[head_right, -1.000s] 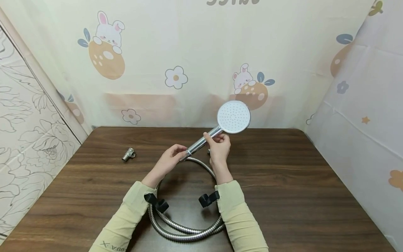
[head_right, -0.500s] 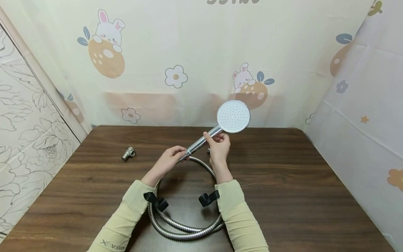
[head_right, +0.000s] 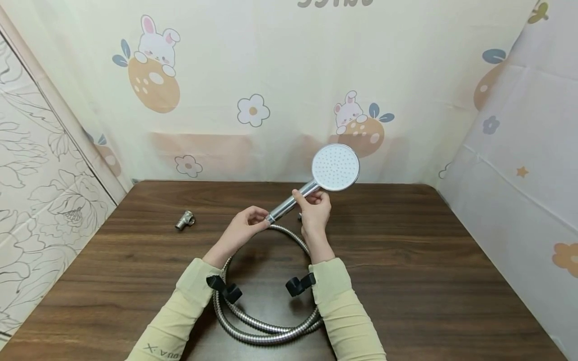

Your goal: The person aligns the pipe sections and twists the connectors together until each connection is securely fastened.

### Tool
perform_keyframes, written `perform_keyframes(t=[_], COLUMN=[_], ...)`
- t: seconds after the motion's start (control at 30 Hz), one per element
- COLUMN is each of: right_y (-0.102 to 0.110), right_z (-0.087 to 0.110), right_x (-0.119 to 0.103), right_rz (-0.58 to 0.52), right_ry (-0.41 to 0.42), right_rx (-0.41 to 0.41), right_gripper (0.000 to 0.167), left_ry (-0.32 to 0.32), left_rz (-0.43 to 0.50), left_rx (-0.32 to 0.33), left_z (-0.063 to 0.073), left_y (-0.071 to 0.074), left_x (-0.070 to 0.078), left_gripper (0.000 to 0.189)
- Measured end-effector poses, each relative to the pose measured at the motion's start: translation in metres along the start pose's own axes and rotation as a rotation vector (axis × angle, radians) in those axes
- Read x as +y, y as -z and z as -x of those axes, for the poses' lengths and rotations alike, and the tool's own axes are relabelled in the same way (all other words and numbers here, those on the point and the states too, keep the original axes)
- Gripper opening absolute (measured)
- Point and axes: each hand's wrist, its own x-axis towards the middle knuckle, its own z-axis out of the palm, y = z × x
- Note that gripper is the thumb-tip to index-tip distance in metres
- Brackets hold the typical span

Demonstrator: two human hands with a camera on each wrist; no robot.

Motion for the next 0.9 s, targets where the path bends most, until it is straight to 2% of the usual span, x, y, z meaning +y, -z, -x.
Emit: perform_keyframes(t=[0.23,0.43,0.63,0.9], right_y=[0.0007,0.0008,0.0008,0.0019], right_z=[0.0004,-0.0002,-0.0008,-0.002], right_x=[0.0017,0.0023,0.0019,0.0038], right_rz=[-0.002,-0.002,0.003,-0.001], right_ry=[-0.003,0.0,-0.006,-0.014], right_rx=[0.008,0.006,0.002,0.006], right_gripper=[0.032,0.032,0.032,0.032], left_ry=[-0.013,0.014,0.053,0.027], left_rz=[-0.046,-0.069,-0.046,-0.02], left_rx=[0.027,0.0,0.002,0.016], left_z=[-0.0006,-0.0011,-0.0017,-0.0018], left_y=[-0.0015,-0.0028,-0.0022,-0.0025], left_x=[-0.0007,-0.0018,-0.0022,-0.0023], left_gripper=[0.025,0.027,0.025,0.022])
